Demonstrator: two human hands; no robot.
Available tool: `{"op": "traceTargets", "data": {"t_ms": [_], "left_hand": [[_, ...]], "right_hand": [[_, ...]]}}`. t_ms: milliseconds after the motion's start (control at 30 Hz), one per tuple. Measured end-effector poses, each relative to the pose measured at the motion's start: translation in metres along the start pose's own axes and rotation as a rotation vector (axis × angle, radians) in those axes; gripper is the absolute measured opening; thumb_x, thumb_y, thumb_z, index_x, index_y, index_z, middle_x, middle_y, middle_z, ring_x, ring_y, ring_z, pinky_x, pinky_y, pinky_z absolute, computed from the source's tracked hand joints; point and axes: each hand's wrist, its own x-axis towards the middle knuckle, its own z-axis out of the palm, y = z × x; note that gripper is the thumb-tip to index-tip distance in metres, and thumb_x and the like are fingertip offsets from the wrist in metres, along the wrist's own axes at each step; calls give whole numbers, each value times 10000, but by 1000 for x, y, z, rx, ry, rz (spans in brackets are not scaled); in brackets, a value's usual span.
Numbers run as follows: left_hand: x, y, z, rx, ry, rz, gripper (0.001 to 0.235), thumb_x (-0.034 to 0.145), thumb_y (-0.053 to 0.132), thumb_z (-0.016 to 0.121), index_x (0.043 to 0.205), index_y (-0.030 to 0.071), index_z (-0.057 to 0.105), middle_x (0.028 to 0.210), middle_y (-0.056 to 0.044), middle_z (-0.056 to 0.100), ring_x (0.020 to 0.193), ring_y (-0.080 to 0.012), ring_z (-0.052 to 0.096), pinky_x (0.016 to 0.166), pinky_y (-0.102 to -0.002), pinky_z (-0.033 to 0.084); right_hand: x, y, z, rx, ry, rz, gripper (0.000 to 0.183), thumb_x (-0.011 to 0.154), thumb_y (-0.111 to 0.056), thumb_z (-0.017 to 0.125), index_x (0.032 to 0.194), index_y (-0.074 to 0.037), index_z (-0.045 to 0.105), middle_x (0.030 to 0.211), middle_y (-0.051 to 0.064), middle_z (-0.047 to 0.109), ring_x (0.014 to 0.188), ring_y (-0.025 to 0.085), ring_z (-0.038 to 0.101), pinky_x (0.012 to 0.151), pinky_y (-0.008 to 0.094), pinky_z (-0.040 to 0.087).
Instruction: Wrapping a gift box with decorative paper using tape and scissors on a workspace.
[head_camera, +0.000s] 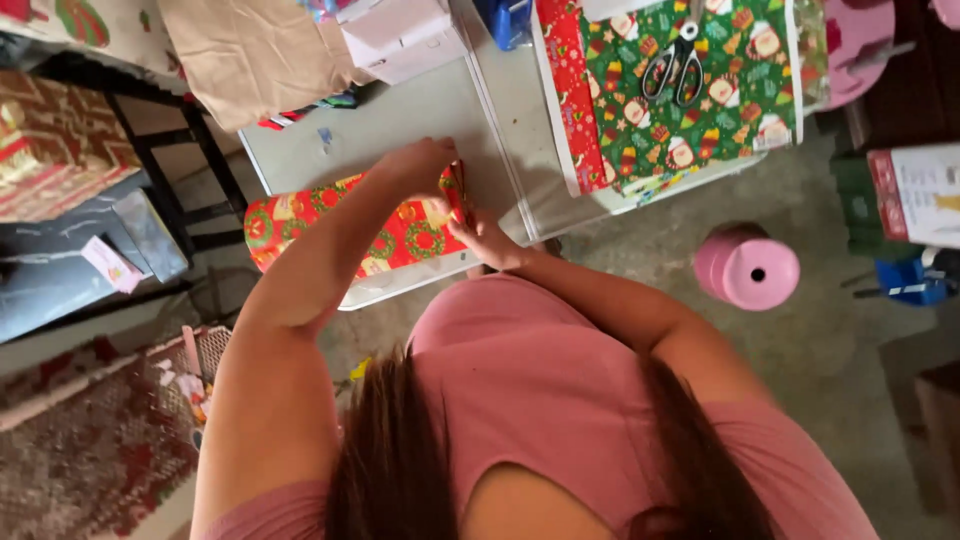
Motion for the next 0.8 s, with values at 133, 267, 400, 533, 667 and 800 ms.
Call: {"op": "traceTargets", "data": {"t_ms": [133, 267, 400, 533, 667, 800], "left_hand": [[-7, -7, 9, -90, 32, 43, 859, 581, 442, 1008, 1306, 127, 672, 1343, -96, 574, 1139, -452, 627, 929, -556, 575], [-22, 7, 21, 96, 159, 145, 582, 820, 460, 794, 1311, 181, 652, 1352, -124, 580, 1257, -406, 555, 1040, -575, 401], [-8, -1, 91, 450, 619, 654, 248, 961, 370, 673, 780, 211, 730, 868, 39, 686, 1032, -241, 597, 1129, -549, 287], [17, -10, 91, 344, 838, 776, 305, 934, 418, 600, 703, 220, 598, 734, 5, 567, 845, -192, 542, 1042, -448, 367], [28, -11, 86, 224, 765, 851, 333, 915, 461, 558, 659, 255, 616, 717, 41, 600, 831, -194, 581, 917, -461, 420], [37, -15, 90, 197, 776, 859, 381, 894, 466, 595, 583, 247, 586, 723, 18, 594, 848, -222, 577, 862, -459, 431]], "right_hand": [[-15, -51, 26, -57, 82, -23, 577, 986, -409, 748, 1365, -62, 487, 1276, 203, 611, 1176, 261, 586, 995, 456, 500], [-27, -108, 41, -147, 172, 222, 898, 931, -498, 744, 1542, -7, 305, 1483, 307, 465, 1383, 418, 465, 1173, 509, 368], [-37, -98, 33, -80, 179, 46, 579, 898, -228, 768, 1356, 37, 534, 1281, 239, 566, 1256, 353, 522, 1117, 517, 406], [-17, -65, 17, -188, 108, -162, 344, 893, -124, 700, 1174, 72, 665, 1267, 252, 573, 1230, 359, 549, 1090, 481, 455], [-12, -49, -1, 3, 47, 116, 584, 818, -201, 816, 1305, 37, 599, 1323, 202, 541, 1237, 318, 479, 1126, 449, 394], [-21, -120, -6, -19, 15, 343, 373, 752, -246, 880, 991, -47, 674, 1019, 85, 671, 1013, 256, 635, 952, 384, 497]]}}
